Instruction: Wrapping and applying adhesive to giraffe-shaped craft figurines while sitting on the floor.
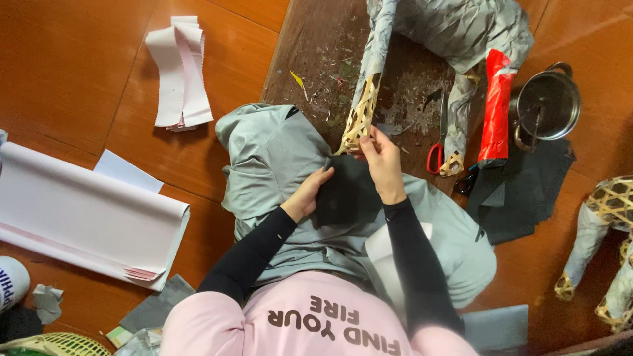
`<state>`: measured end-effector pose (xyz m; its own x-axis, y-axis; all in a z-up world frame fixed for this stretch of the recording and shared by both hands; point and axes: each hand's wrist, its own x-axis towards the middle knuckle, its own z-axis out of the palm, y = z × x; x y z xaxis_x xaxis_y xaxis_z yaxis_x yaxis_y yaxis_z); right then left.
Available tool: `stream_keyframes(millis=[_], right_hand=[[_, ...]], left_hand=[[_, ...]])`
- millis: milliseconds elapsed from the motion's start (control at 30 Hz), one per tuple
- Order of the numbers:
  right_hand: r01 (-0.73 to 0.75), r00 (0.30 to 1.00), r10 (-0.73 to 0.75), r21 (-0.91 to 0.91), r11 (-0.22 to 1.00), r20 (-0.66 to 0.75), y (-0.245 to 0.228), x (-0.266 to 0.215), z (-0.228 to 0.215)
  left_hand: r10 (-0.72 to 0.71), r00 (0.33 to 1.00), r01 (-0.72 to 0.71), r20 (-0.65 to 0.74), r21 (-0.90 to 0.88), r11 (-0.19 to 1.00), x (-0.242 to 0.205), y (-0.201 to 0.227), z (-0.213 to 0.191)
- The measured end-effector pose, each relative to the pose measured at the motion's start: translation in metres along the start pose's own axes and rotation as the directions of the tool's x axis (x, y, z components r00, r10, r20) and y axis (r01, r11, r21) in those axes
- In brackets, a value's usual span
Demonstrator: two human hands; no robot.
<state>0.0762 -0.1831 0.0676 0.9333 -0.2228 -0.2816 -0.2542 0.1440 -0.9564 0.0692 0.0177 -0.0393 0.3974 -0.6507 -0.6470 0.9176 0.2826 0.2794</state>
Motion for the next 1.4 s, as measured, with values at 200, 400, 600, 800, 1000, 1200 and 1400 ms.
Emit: stream_keyframes(millis=[200,400,600,800,1000,1200,1400], right_hand=[[-0.013,1.0,0.01,-0.173,0.985,-0.022,0.077,0.001,-0.061],[-0.381,0.923,0.371,0.101,0.919,0.102,0.097,-0.022,-0.074],[-0.168,0.986,0.168,0.277,0.946,0.025,0.053,-0.016,-0.051],[-0.169,0.98,0.198,0.513,0.841,-0.002,0.061,-0.014,-0.042],[-0.185,0.981,0.196,0.374,0.909,0.009,0.041,-0.008,-0.058],[-0.006,0.982,-0.062,-0.356,0.935,-0.18,-0.021,-0.043,-0.084],[0.543,0.725,-0.628,-0.795,0.27,0.281,-0.054,-0.052,-0.01]], left_hand=[[0.123,0.988,-0.097,0.097,-0.239,0.966,-0.011,0.02,0.005],[0.119,0.993,-0.105,0.016,-0.371,0.923,-0.017,0.036,0.014],[0.494,0.868,-0.497,0.053,0.118,0.86,-0.01,0.037,0.019],[0.196,0.981,-0.195,-0.01,-0.156,0.968,-0.037,0.057,0.031],[0.143,0.99,-0.14,0.003,-0.164,0.977,-0.023,0.054,0.029],[0.112,0.991,-0.091,0.075,-0.238,0.967,-0.024,0.066,0.043],[0.09,0.989,-0.052,0.121,-0.286,0.957,-0.031,0.065,0.067]])
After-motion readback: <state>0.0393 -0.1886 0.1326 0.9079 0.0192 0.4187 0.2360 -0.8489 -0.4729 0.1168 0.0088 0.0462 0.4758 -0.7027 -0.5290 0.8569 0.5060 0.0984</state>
